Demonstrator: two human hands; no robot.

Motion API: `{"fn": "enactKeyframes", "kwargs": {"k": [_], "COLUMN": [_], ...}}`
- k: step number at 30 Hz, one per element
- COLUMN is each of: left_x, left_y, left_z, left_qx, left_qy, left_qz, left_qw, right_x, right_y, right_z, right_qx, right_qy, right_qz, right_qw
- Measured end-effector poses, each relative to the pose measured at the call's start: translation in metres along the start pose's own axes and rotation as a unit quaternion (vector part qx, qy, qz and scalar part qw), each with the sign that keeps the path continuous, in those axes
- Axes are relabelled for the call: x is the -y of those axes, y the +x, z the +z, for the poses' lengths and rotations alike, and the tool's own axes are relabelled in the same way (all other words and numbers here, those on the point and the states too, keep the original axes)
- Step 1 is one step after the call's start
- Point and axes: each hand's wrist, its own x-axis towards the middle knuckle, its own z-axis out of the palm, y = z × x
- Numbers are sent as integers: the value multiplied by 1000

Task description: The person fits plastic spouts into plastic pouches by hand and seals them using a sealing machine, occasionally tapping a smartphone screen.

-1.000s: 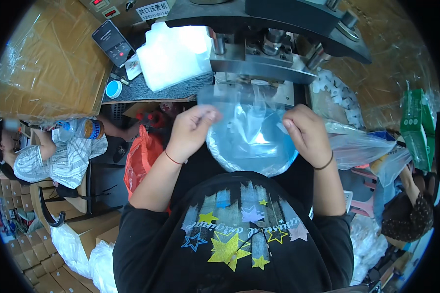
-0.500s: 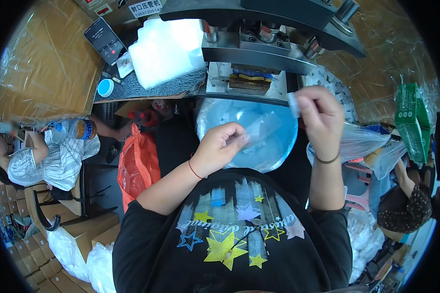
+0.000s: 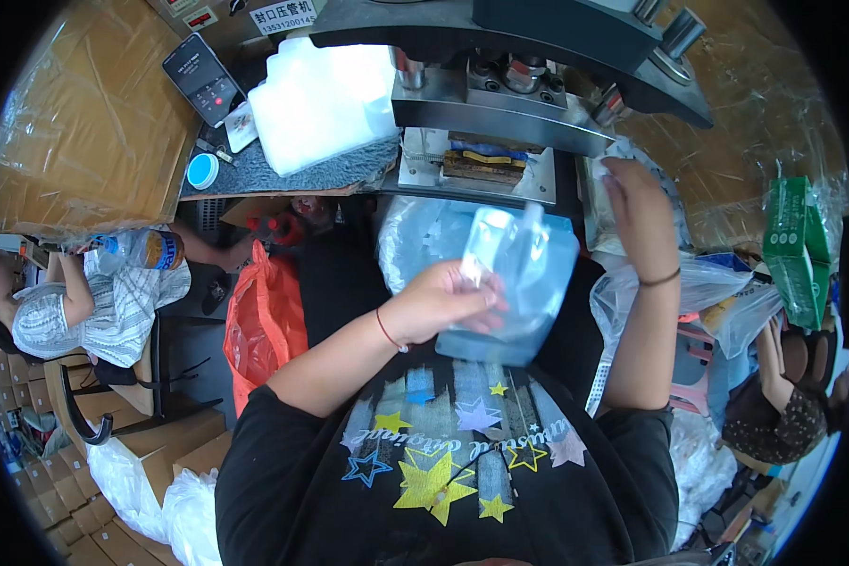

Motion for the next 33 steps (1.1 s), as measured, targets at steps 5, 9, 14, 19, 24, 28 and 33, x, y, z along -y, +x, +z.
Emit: {"fn": "enactKeyframes", "kwargs": {"k": [5,9,14,19,24,28,33], "left_x": [-33,-37,-79,-66,-38,-32,-33], "left_y": [27,32,32,-5,-31,-26,-21], "left_z": [-35,-39,-97,-105,-90,-60,-23], "left_qx": [-89,-108,-536,-361,-404,-269,-169], "left_qy": [-45,-57,531,805,662,257,320], "left_qz": [44,57,434,215,255,278,226], "left_qw": [994,991,492,419,578,886,904], "right_x": [-53,-45,-53,-50,-11,39,89], "right_y": [-4,-4,-10,-18,-34,-37,-18], "right_z": [26,35,37,28,13,22,8], "right_qx": [51,58,33,-101,-118,-32,-29], "right_qy": [-39,-35,-15,-41,44,85,373], "right_qz": [-18,34,56,-28,12,-101,-35], "right_qw": [998,997,998,994,992,991,927]}}
